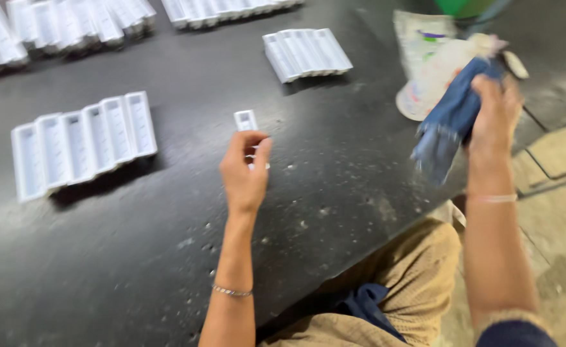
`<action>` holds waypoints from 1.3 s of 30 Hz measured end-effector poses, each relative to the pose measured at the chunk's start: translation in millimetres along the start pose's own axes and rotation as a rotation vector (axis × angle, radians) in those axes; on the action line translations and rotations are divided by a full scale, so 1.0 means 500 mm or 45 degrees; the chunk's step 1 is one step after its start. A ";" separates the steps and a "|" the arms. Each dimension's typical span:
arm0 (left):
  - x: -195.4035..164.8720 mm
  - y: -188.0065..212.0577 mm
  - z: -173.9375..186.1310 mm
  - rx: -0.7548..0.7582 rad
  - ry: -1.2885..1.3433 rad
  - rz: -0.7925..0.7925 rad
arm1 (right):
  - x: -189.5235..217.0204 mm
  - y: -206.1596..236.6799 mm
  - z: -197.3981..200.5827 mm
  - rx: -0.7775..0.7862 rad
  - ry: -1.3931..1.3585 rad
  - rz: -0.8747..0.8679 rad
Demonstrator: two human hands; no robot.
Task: The person wipes white plastic trays one at a time with a blue cloth at a work table, then places each cleaned tray into rows on the table. Near the end they adjust and align the finished rows of trays.
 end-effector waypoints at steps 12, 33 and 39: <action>0.006 -0.010 0.014 0.017 -0.046 0.007 | -0.038 -0.215 -0.047 0.506 1.757 0.847; 0.020 0.012 0.015 0.027 -0.138 0.060 | -0.003 -0.161 -0.084 0.393 1.875 0.689; 0.019 0.007 0.020 -0.019 -0.125 0.060 | 0.015 -0.208 -0.088 0.513 2.089 0.685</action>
Point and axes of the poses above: each hand's wrist, its own y-axis away from the middle knuckle, its own z-axis out of the back of the hand, x = y × z, the point moved 7 cm from there along -y, towards the middle knuckle, and after that the axes turned 13 degrees about z, right-handed, at the moved point
